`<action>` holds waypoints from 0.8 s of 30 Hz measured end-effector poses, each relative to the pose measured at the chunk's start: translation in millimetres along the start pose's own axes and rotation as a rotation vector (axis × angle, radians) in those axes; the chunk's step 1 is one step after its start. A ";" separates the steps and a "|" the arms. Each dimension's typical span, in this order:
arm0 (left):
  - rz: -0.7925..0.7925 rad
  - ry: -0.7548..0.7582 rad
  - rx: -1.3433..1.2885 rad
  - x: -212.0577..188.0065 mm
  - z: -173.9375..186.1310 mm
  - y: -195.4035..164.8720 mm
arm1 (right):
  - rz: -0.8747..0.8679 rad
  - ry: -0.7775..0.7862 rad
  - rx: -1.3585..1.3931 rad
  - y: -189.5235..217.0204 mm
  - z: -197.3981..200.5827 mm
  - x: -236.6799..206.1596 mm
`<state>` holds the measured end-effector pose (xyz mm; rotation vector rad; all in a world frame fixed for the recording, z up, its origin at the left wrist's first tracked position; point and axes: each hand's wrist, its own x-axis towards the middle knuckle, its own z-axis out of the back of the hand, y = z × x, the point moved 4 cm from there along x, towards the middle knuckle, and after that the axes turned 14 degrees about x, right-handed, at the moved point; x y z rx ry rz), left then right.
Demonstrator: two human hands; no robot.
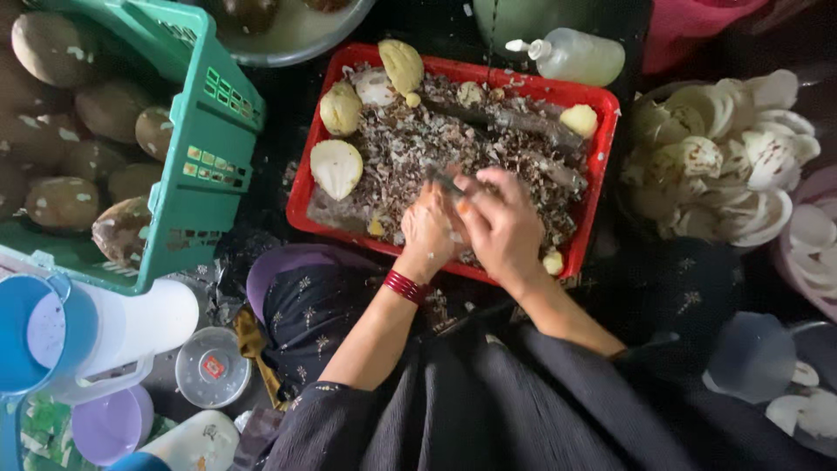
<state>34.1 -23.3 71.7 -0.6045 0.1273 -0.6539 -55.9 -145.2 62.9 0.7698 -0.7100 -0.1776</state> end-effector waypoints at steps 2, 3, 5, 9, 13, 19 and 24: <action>-0.063 -0.036 -0.025 0.1 -2.3 0.0 | -0.038 0.033 0.167 -7.2 -4.4 6.7; -0.085 -0.045 -0.043 -0.8 -3.5 -0.9 | -0.067 0.057 0.250 -17.8 -7.4 13.6; -0.053 -0.001 0.008 -1.1 -6.9 -0.1 | -0.422 0.362 0.428 -52.0 -28.6 29.9; -0.056 -0.006 0.009 0.2 -5.8 4.1 | -0.313 0.260 0.234 -48.7 -23.6 33.6; -0.239 -0.059 0.120 -0.6 -3.6 1.1 | -0.065 0.123 -0.024 0.5 -6.7 10.9; -0.140 -0.027 0.110 -5.7 9.5 -17.0 | -1.043 0.310 0.894 -77.3 -32.6 24.7; -0.032 0.001 0.046 -5.6 16.4 -14.8 | -0.717 0.129 0.979 -66.7 -22.4 14.9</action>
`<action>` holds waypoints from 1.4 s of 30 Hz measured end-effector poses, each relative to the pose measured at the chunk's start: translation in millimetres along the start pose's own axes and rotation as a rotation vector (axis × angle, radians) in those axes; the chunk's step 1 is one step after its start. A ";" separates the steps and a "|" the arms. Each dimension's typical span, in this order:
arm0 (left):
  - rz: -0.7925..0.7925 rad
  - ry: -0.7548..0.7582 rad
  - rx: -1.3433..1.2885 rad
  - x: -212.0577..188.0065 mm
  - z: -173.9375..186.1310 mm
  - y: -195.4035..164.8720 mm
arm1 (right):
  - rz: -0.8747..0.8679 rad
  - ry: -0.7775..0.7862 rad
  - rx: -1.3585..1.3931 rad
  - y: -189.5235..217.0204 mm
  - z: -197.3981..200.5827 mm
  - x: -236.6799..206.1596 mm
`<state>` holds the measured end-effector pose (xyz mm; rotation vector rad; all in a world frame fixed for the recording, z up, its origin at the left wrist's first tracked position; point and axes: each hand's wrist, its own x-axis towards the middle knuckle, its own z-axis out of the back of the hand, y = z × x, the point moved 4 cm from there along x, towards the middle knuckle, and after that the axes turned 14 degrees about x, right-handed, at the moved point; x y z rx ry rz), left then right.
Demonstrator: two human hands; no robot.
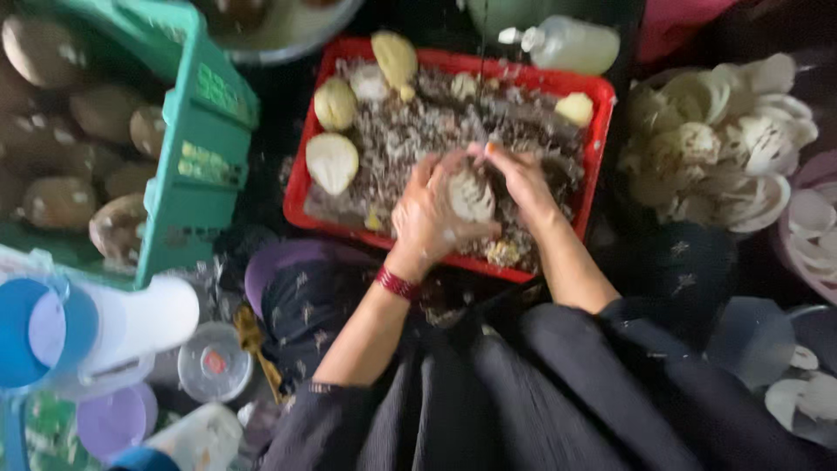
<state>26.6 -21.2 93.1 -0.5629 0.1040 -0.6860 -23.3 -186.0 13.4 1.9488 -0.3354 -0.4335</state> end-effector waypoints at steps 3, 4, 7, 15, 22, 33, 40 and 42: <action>0.110 0.036 0.021 6.4 -14.4 15.5 | 0.748 -0.087 -0.832 27.9 -39.1 -57.5; 0.062 0.028 0.009 9.1 -18.7 17.9 | 0.774 -0.093 -0.924 31.3 -46.3 -61.8; -0.030 0.020 -0.005 10.0 -27.3 20.4 | 0.514 -0.105 -0.886 32.3 -42.1 -34.8; -0.059 -0.028 -0.041 3.1 -10.0 6.8 | 0.179 -0.018 -0.678 14.7 -17.1 3.2; -0.040 0.052 0.039 2.2 -13.6 8.6 | -0.193 0.014 -0.053 -2.7 -6.9 3.0; 0.069 -0.017 -0.128 -6.7 -24.2 17.7 | 0.297 -0.212 -0.479 34.7 -29.6 -54.2; -0.001 -0.033 -0.092 -2.3 -22.2 14.5 | 0.040 -0.052 -0.200 24.0 -21.6 -18.1; -0.025 -0.014 -0.082 -2.6 -20.6 11.1 | -0.177 0.052 -0.030 16.8 -23.9 -13.2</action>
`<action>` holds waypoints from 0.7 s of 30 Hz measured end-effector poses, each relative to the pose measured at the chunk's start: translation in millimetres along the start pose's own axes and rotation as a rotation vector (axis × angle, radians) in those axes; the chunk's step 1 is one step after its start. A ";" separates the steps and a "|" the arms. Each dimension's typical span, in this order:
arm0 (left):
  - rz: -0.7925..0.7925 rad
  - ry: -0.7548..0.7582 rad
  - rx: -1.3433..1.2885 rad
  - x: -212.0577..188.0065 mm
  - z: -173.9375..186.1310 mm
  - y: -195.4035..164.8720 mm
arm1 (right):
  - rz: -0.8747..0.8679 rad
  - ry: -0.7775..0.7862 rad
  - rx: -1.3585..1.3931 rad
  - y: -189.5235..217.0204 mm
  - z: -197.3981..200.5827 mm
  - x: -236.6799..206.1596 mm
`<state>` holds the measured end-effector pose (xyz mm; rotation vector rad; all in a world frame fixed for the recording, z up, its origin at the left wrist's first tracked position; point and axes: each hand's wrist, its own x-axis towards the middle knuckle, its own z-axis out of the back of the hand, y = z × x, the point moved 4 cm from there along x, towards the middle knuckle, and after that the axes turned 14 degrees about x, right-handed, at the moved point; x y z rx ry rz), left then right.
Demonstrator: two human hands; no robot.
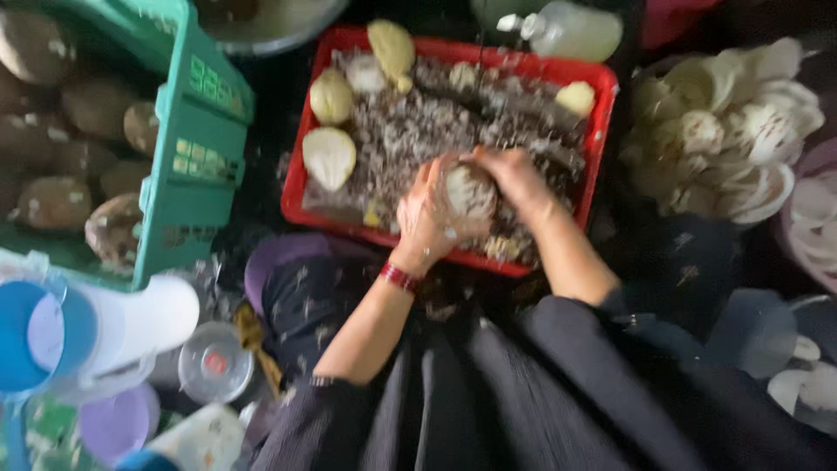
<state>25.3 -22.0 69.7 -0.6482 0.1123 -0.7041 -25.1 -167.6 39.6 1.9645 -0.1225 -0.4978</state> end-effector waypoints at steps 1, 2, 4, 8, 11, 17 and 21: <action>0.012 -0.001 0.005 1.2 0.6 -0.9 | 0.119 -0.084 -0.187 7.5 2.1 -0.1; 0.033 0.002 0.018 1.1 1.2 -0.9 | 0.231 -0.165 -0.365 12.1 -0.6 -7.8; -0.064 -0.058 0.056 1.3 5.3 -5.7 | 0.539 -0.262 -0.764 20.6 -16.1 -34.3; -0.081 -0.040 0.046 1.1 9.7 -6.9 | 0.459 -0.228 -0.783 13.2 -12.4 -34.4; -0.055 -0.009 0.064 1.5 9.4 -6.1 | 0.028 -0.077 -0.288 -3.5 11.1 8.8; -0.024 0.071 0.190 4.3 -3.0 1.0 | 0.618 -0.177 -1.035 7.4 -6.9 -17.5; 0.029 0.122 0.103 4.5 -1.5 4.8 | 0.380 -0.086 -0.566 -0.1 0.9 -7.1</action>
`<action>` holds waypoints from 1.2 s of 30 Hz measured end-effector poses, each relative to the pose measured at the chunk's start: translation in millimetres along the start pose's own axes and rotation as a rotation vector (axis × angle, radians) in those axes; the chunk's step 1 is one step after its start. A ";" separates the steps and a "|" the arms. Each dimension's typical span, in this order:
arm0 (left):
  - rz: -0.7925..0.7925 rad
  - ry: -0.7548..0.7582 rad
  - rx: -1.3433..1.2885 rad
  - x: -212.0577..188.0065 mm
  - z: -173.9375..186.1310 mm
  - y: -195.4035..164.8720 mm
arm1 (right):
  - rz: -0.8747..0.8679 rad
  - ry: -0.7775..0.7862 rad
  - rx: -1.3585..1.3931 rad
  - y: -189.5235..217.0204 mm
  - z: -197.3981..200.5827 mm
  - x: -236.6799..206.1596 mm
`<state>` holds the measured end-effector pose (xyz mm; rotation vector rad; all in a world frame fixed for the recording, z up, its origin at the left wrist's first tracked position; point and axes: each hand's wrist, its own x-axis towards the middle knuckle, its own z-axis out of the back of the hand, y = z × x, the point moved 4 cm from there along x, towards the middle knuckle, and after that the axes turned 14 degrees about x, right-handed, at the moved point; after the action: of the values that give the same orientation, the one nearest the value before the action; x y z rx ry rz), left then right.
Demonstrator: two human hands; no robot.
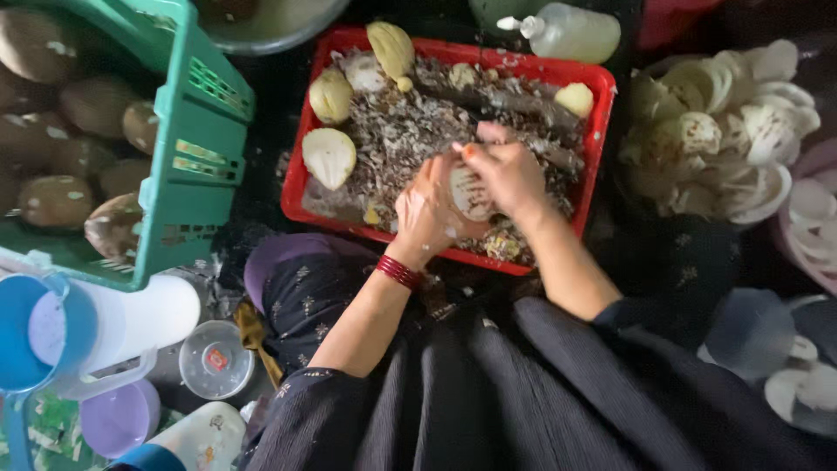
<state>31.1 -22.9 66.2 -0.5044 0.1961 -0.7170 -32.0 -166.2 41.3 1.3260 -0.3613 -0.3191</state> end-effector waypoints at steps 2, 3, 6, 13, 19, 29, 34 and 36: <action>-0.117 -0.116 0.010 -2.0 10.2 -7.6 | -0.433 0.021 0.282 -35.1 5.8 19.6; -0.175 -0.175 0.005 -4.5 13.9 -13.8 | -0.651 0.032 0.413 -52.8 9.2 25.1; -0.346 -0.406 0.322 -15.9 22.0 -29.7 | -0.764 -0.092 0.766 -69.8 16.5 28.1; 0.044 -0.040 -0.079 2.7 5.7 5.0 | 0.494 -0.239 -0.286 34.0 -5.4 -39.1; 0.016 -0.047 -0.112 1.7 7.3 -0.2 | -0.093 0.057 0.288 -11.8 0.0 20.0; -0.098 -0.072 -0.099 4.3 3.9 2.9 | -0.142 0.026 0.190 -1.9 2.7 4.2; -0.154 -0.210 0.110 -5.4 10.7 -15.3 | -0.716 0.030 0.554 -52.8 15.5 35.3; -0.247 -0.339 0.193 -11.0 16.1 -21.1 | -0.756 0.008 0.719 -48.9 11.5 24.6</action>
<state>16.2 -23.0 90.8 -0.4611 -0.2550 -0.8687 -15.8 -197.3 -2.3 2.1526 0.0718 -0.8675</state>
